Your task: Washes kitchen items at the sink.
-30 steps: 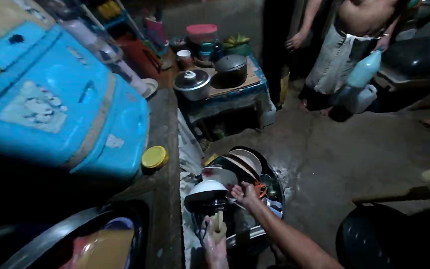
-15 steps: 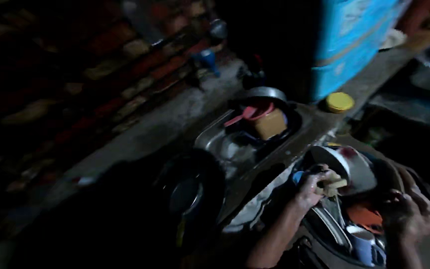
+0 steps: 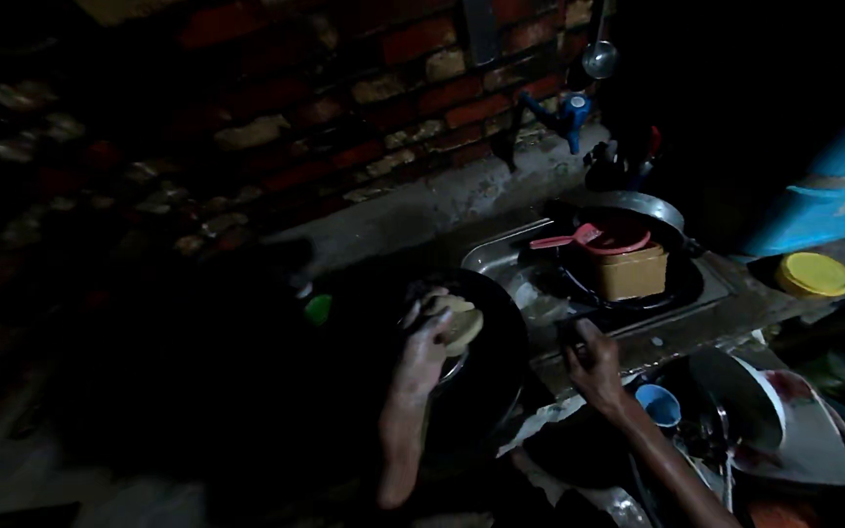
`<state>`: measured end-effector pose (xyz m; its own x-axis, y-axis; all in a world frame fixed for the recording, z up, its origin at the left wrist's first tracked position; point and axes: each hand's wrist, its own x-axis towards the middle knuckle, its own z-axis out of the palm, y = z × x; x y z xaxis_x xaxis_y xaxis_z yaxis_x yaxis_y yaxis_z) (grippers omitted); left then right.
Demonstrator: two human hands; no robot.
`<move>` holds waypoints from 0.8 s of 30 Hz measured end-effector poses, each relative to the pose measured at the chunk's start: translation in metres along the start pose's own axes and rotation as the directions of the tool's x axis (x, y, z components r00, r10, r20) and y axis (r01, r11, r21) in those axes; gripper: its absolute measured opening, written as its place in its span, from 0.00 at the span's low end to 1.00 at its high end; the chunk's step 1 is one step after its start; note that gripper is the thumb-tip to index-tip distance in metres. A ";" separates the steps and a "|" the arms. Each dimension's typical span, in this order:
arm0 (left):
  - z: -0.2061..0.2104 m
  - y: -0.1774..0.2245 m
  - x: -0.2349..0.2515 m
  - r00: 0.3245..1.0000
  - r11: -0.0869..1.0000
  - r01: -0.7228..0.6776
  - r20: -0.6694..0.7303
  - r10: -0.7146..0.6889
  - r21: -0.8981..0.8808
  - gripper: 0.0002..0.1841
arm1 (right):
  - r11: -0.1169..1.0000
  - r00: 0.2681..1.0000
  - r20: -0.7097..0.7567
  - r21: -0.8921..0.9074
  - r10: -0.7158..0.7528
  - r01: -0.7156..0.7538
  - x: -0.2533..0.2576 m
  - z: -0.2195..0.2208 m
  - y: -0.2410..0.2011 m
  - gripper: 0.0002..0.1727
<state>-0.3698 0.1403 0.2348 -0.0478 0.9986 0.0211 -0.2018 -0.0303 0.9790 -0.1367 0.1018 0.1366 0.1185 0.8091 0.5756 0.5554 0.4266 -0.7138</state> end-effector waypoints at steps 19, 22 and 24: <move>-0.154 0.003 0.014 0.919 0.953 -0.301 -0.257 0.299 0.033 0.16 | 0.949 0.361 0.932 -0.081 -0.037 0.306 -0.035 0.204 -0.052 0.26; -0.165 0.000 0.005 0.904 0.947 -0.284 -0.286 0.318 0.152 0.21 | 0.811 0.225 0.814 -0.570 0.535 0.133 0.021 0.204 -0.072 0.30; -0.166 -0.001 0.001 0.913 0.967 -0.232 -0.319 0.254 0.106 0.19 | 0.817 0.251 0.786 -0.575 0.565 -0.036 0.019 0.186 -0.054 0.30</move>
<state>-0.5325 0.1347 0.2001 -0.4069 0.8905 0.2035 -0.0798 -0.2566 0.9632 -0.3174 0.1696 0.1117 -0.3035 0.7619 -0.5721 0.9231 0.0864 -0.3747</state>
